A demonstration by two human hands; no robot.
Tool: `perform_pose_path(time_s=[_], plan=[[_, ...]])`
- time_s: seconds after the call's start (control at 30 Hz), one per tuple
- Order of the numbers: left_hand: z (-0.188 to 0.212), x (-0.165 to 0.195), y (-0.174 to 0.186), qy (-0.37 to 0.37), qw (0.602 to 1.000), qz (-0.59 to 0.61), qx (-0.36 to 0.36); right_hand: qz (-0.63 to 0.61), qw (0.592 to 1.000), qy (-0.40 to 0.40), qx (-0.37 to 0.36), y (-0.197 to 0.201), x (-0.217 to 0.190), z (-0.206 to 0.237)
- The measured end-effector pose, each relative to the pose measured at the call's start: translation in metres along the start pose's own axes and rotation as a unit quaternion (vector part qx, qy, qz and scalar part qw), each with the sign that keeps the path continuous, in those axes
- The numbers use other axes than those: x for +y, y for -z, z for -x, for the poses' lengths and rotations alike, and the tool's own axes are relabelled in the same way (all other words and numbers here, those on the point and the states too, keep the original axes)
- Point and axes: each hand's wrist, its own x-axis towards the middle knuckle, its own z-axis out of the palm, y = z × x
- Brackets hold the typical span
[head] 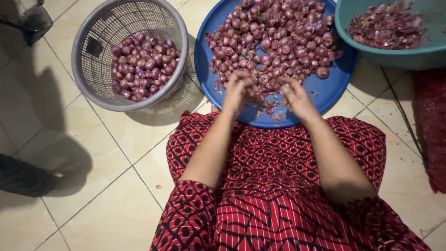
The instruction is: The person sits on the floor peeling small red shallots. They pick up shallots from a blue tray, use a small knife to trim and peel off the outer skins and roots, drop the discarded peels into a green basin, and place the peeled shallots into a perforated basket.
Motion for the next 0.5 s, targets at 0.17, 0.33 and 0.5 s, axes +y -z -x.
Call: perform_pose_path(time_s=[0.17, 0.33, 0.5], plan=[[-0.031, 0.006, 0.02, -0.062, 0.973, -0.21, 0.071, -0.02, 0.997, -0.028, 0.062, 0.006, 0.016, -0.01], [-0.027, -0.017, 0.009, -0.172, 0.699, -0.694, 0.029, 0.036, 0.997, -0.052, 0.05, -0.004, 0.04, -0.023], [-0.032, -0.034, 0.006, -0.075, 0.78, -0.619, 0.053, 0.1, 0.993, -0.026, 0.05, -0.008, 0.058, -0.03]])
